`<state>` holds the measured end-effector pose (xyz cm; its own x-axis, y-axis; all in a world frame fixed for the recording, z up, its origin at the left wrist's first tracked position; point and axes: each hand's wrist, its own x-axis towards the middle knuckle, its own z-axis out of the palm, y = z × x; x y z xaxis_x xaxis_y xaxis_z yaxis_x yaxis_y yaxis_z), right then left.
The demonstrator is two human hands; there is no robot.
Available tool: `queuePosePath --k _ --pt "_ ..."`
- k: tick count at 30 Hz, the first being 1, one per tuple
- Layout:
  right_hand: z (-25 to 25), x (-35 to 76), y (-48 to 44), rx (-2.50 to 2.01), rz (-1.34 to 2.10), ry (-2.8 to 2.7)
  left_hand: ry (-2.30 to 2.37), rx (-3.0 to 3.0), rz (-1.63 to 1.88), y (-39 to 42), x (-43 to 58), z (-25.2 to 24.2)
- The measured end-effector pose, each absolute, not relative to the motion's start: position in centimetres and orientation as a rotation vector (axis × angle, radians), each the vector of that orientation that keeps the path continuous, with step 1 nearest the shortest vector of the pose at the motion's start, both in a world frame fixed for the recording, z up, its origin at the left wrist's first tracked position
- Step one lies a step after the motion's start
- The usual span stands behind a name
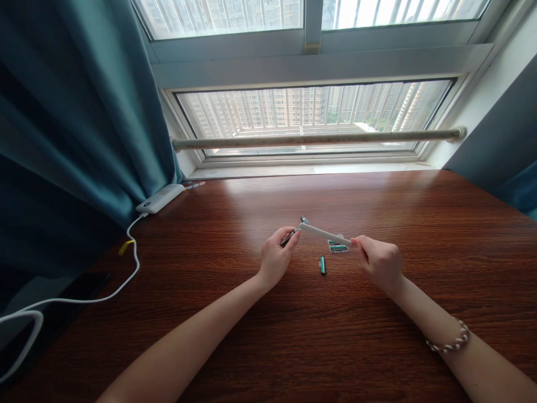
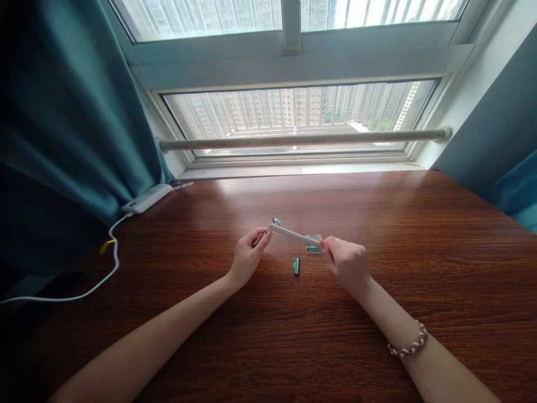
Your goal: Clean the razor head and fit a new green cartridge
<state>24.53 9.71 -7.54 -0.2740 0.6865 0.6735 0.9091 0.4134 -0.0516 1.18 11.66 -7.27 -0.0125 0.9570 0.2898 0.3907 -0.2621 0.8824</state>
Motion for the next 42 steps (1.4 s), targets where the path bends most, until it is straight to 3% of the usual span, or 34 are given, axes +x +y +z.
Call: queuePosePath --k 5,11,18,32,42 --pt "-7.55 24.73 9.85 -1.535 -0.531 -1.892 1.440 1.700 1.208 11.73 1.04 -7.37" --pt "-7.64 24.64 9.60 -1.262 -0.417 -2.052 1.392 1.781 1.257 11.74 1.05 -7.26" --pt "-7.52 24.26 9.52 -1.276 -0.399 -2.066 1.333 1.752 1.228 11.77 1.14 -7.56" --pt "-7.66 24.48 9.71 -1.471 -0.580 -1.920 1.318 1.574 1.204 11.65 1.23 -7.54" --pt "-7.84 24.84 10.28 -1.671 -0.444 -1.729 1.051 1.388 1.150 11.96 1.46 -7.83"
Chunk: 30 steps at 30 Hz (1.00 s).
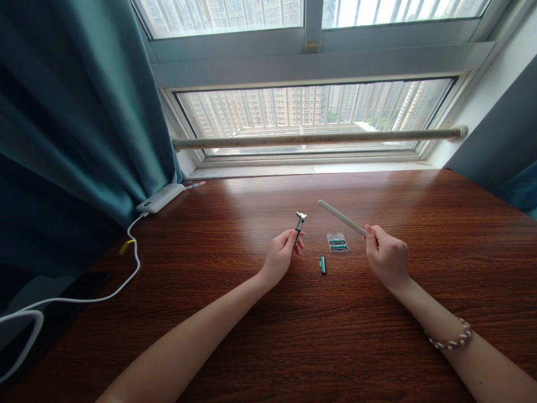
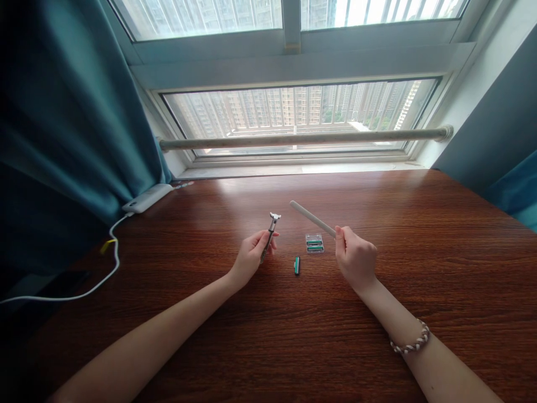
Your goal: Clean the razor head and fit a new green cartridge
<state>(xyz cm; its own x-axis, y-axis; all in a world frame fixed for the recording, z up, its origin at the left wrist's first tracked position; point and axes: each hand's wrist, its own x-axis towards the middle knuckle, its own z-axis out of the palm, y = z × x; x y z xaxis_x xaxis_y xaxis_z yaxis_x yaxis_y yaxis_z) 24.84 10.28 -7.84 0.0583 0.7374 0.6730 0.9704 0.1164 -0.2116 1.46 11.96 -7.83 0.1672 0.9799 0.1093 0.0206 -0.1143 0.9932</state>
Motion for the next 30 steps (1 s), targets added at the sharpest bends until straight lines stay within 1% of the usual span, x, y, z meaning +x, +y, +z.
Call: queuePosePath --k 5,8,13,19,21,30 --pt "-7.8 24.6 10.1 -1.662 -0.344 -1.763 0.863 0.916 1.096 12.4 1.3 -7.6" --pt "-7.9 24.2 9.8 -1.616 -0.356 -1.834 0.787 0.804 1.040 12.5 1.1 -7.1" --pt "-7.9 24.2 9.5 -1.572 -0.284 -1.804 0.689 0.853 0.989 12.2 0.9 -6.3" --pt "-7.7 23.7 9.2 -1.444 0.053 -1.748 0.635 0.925 1.003 11.9 0.8 -6.4" --pt "-7.7 23.5 9.1 -1.422 0.115 -1.748 0.612 0.950 1.021 11.9 0.8 -6.5" --pt "-7.6 23.3 9.1 -1.375 0.207 -1.725 0.535 0.988 1.012 11.7 0.8 -6.5"
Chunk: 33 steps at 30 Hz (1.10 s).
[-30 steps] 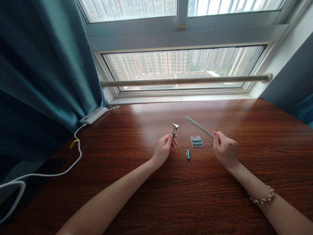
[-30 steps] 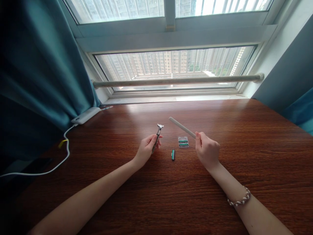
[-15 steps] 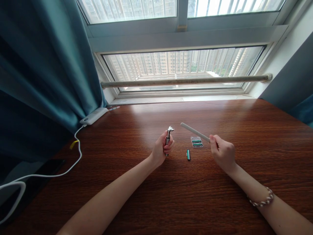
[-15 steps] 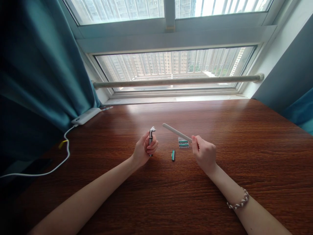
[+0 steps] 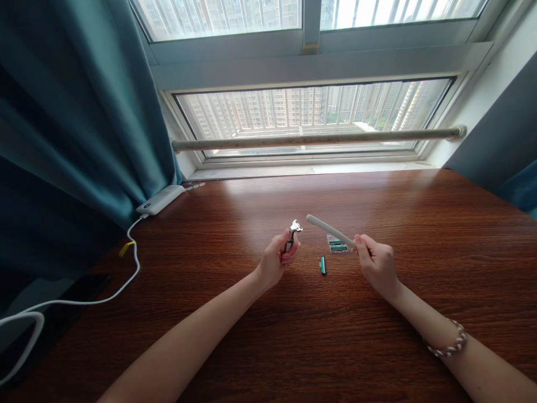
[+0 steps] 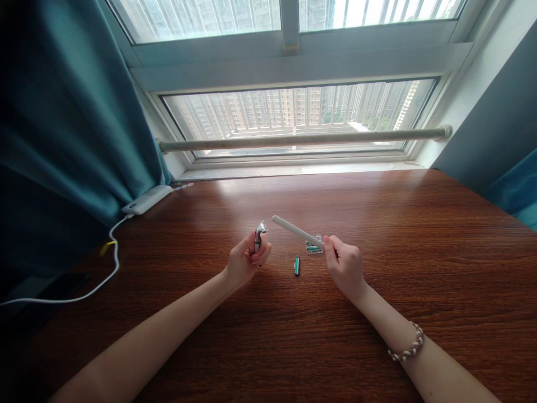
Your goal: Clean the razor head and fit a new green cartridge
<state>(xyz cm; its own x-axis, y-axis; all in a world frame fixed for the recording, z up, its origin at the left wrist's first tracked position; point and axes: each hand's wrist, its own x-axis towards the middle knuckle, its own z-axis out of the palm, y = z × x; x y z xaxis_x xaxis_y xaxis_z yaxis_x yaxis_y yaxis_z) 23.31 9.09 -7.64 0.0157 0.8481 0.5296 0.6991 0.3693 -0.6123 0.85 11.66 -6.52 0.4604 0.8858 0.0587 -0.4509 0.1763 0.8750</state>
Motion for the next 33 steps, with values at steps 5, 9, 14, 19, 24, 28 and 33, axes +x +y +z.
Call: queuePosePath --k 5,9,14,19,24,28,33 --pt "-7.66 23.36 9.07 -1.371 0.220 -1.717 0.507 0.958 0.982 11.53 0.93 -6.63" --pt "-7.77 23.39 9.02 -1.353 0.245 -1.705 0.520 0.983 0.982 11.48 0.88 -6.77" --pt "-7.70 23.29 8.99 -1.324 0.377 -1.707 0.561 1.037 0.986 11.50 0.76 -6.75" --pt "-7.65 23.17 9.14 -1.310 0.496 -1.692 0.593 1.066 0.975 11.46 0.73 -6.70" --pt "-7.73 23.06 9.33 -1.302 0.537 -1.742 0.591 1.082 0.961 11.39 0.79 -6.67" --pt "-7.72 23.01 9.35 -1.318 0.524 -1.728 0.580 1.078 0.966 11.36 0.83 -6.58" --pt "-7.58 23.01 9.35 -1.345 0.455 -1.718 0.563 1.081 0.968 11.26 0.86 -6.59"
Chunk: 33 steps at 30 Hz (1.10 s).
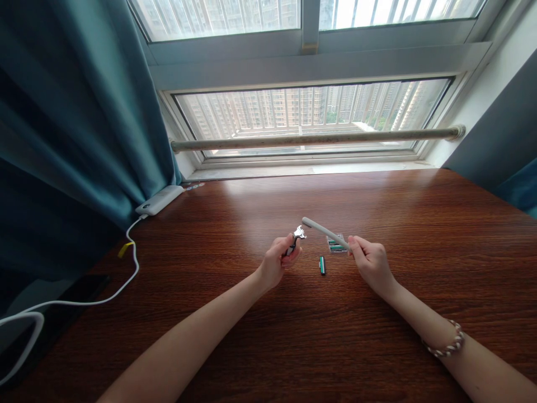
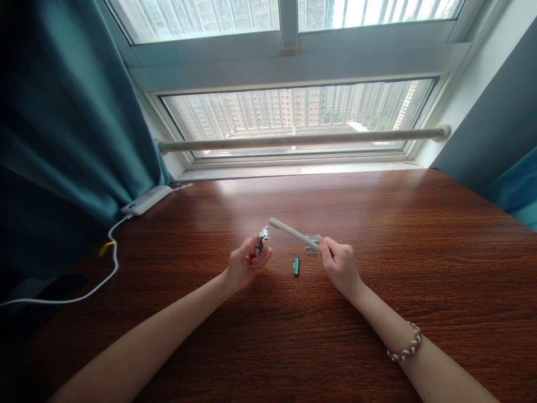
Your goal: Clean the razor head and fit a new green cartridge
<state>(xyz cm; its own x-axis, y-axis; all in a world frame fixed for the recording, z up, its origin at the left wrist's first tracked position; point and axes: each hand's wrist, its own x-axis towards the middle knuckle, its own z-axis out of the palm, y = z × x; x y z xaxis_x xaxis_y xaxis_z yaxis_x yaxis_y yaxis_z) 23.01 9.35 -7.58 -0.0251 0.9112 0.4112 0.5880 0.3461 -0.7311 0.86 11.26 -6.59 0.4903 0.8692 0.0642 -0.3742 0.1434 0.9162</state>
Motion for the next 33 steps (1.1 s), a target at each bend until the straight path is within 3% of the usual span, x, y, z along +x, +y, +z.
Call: queuePosePath --k 14,26,33 --pt "-7.53 22.82 9.17 -1.368 0.375 -1.753 0.563 1.029 0.934 11.14 0.94 -6.52" --pt "-6.81 22.85 8.52 -1.297 0.418 -1.716 0.381 0.654 0.618 11.56 1.11 -6.69" --pt "-7.15 22.73 8.56 -1.374 0.246 -1.763 0.357 0.576 0.579 11.46 1.14 -6.34"
